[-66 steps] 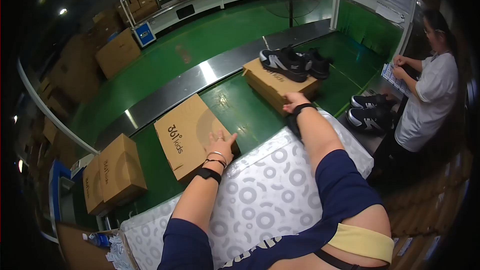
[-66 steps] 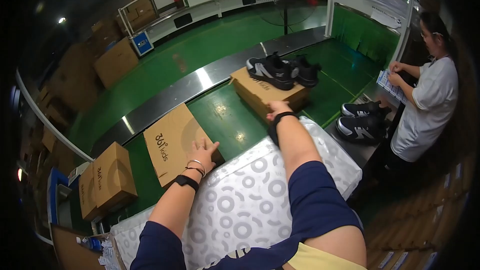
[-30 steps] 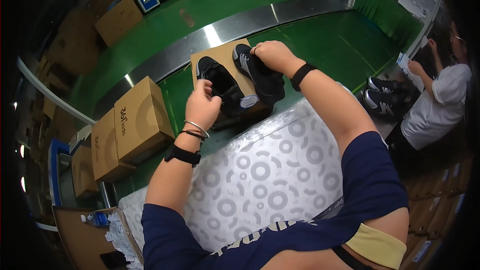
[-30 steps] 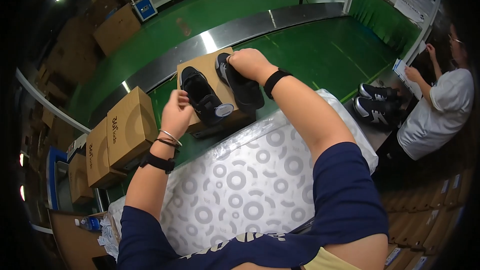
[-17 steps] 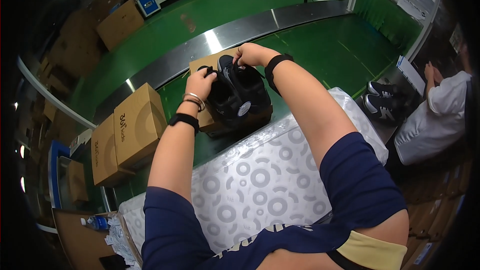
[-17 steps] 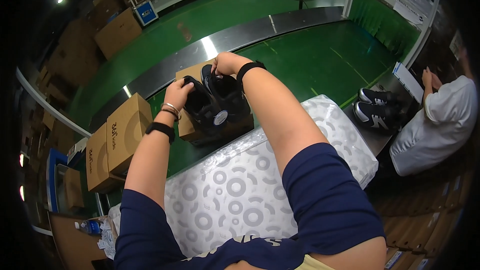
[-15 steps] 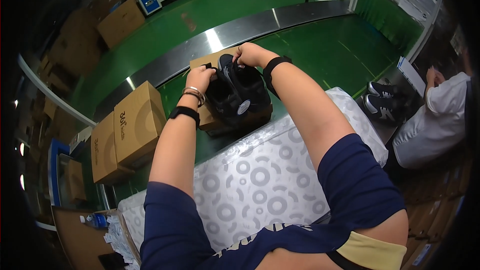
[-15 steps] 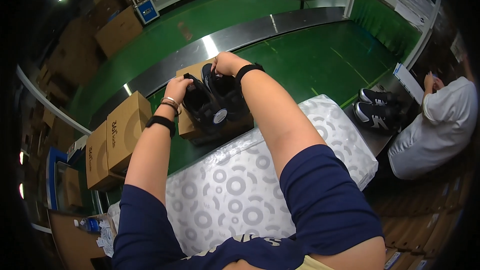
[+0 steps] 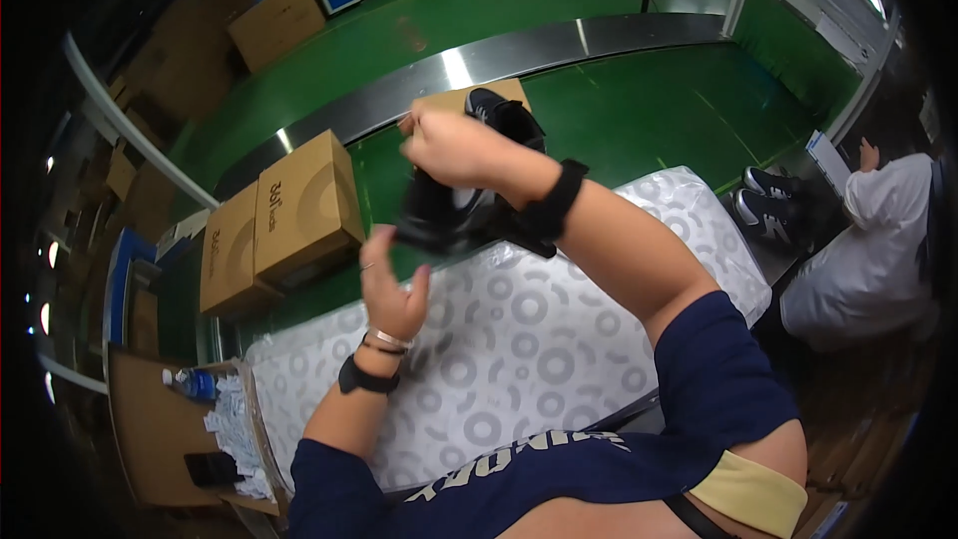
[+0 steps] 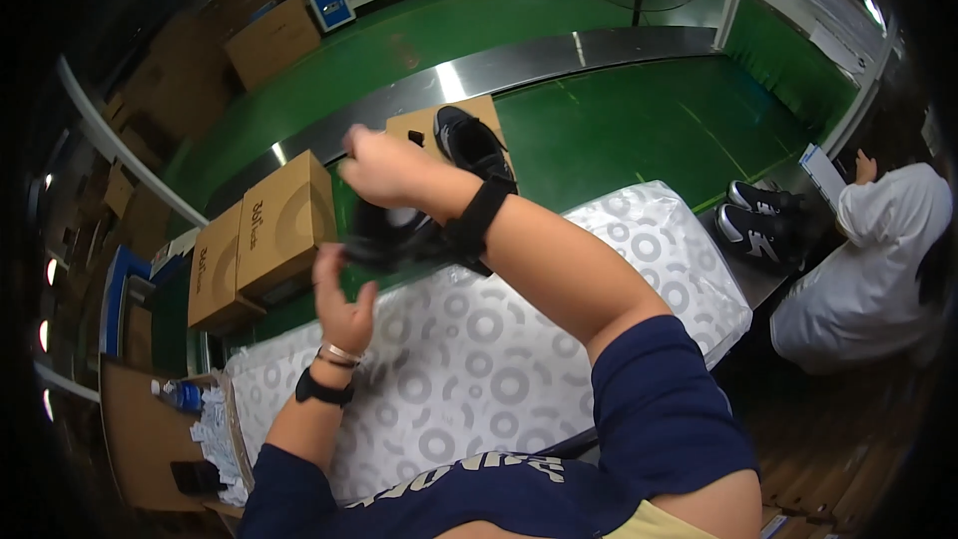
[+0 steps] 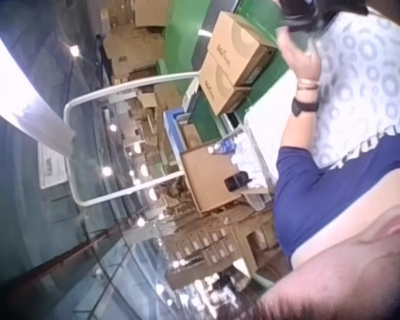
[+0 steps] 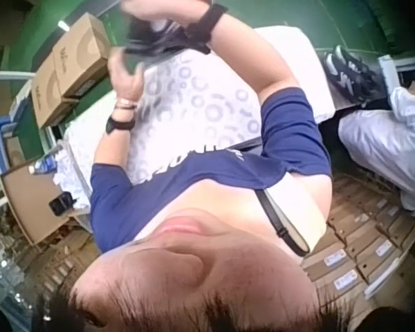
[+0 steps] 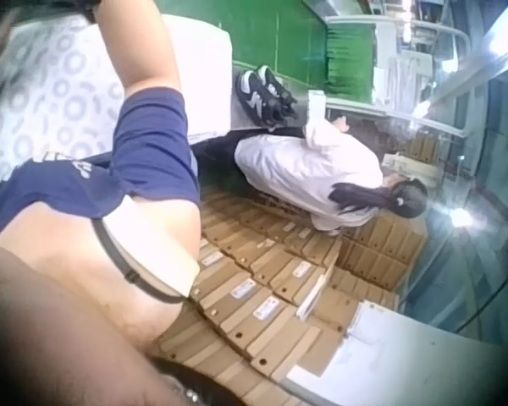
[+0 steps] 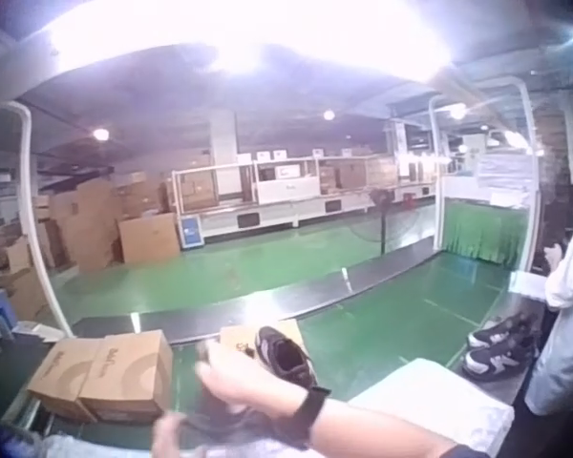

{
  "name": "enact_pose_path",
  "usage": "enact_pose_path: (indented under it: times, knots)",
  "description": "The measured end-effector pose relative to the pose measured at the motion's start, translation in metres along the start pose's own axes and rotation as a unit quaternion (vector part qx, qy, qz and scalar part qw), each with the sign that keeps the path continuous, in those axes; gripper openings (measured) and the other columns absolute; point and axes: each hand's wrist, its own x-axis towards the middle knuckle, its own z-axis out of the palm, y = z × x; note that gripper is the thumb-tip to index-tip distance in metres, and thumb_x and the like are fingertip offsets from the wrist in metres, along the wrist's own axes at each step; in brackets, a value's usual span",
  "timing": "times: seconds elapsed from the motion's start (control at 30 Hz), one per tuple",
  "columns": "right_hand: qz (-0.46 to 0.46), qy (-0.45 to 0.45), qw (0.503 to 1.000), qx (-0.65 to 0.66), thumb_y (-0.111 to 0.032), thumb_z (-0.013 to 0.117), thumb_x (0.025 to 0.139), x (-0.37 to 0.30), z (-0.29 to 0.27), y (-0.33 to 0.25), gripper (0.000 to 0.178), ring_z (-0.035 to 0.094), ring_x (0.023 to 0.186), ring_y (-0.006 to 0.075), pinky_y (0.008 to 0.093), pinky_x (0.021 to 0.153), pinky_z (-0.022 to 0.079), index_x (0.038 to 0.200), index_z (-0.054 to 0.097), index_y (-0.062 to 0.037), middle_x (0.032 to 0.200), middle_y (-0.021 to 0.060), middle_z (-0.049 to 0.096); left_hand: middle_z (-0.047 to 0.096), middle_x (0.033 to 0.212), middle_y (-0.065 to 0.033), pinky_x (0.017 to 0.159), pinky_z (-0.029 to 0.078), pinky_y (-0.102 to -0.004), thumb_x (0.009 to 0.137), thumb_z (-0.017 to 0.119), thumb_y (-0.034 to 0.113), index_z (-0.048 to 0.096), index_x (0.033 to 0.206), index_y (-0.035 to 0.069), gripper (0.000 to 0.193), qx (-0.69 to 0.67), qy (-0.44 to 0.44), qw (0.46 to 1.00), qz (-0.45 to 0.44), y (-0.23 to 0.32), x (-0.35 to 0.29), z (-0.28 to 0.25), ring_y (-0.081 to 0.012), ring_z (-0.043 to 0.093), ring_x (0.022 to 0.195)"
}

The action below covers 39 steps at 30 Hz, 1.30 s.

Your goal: The recorder is packing athletic shoes into boxes in a shoe manufacturing facility.

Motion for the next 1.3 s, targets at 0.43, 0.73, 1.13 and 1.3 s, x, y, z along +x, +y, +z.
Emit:
enact_pose_path:
  times: [0.43, 0.73, 1.13, 1.3]
  knots:
    - [0.316, -0.101, 0.853, 0.403, -0.014, 0.057, 0.081, -0.103, 0.116, -0.008, 0.036, 0.057, 0.074, 0.0128, 0.0240, 0.066, 0.048, 0.110, 0.047, 0.0032, 0.090, 0.0099, 0.059, 0.061, 0.081, -0.0133, 0.065, 0.043, -0.0339, 0.077, 0.060, 0.019, 0.061, 0.091, 0.005, 0.020, 0.231, 0.002, 0.829, -0.509, -0.019, -0.202, -0.211, -0.0219, 0.057, 0.074]
    - [0.326, -0.093, 0.849, 0.404, -0.013, 0.052, 0.083, -0.116, 0.132, 0.005, 0.030, 0.055, 0.081, 0.0108, 0.0212, 0.073, 0.045, 0.110, 0.048, -0.0004, 0.095, 0.0066, 0.057, 0.037, 0.126, -0.0297, 0.100, 0.018, -0.0487, 0.080, 0.048, 0.039, 0.040, 0.127, 0.009, 0.056, 0.484, -0.120, 0.699, -0.513, -0.034, -0.262, -0.218, -0.0439, 0.034, 0.116]
    - [0.328, -0.070, 0.867, 0.369, -0.018, 0.055, 0.082, -0.121, 0.138, 0.011, 0.035, 0.054, 0.082, 0.0121, 0.0216, 0.075, 0.043, 0.110, 0.048, 0.0009, 0.095, 0.0064, 0.057, 0.048, 0.115, -0.0248, 0.088, 0.034, -0.0446, 0.078, 0.052, 0.033, 0.048, 0.117, 0.002, 0.050, 0.493, -0.128, 0.711, -0.484, -0.035, -0.253, -0.216, -0.0365, 0.047, 0.101]
    - [0.263, -0.040, 0.956, 0.124, -0.023, 0.060, 0.078, -0.124, 0.117, -0.001, 0.044, 0.054, 0.077, 0.0142, 0.0250, 0.068, 0.044, 0.110, 0.048, 0.0035, 0.090, 0.0103, 0.056, 0.050, 0.112, -0.0208, 0.086, 0.039, -0.0398, 0.075, 0.059, 0.019, 0.049, 0.113, -0.004, 0.045, 0.377, -0.083, 0.800, -0.459, -0.039, -0.253, -0.226, -0.0316, 0.048, 0.102]
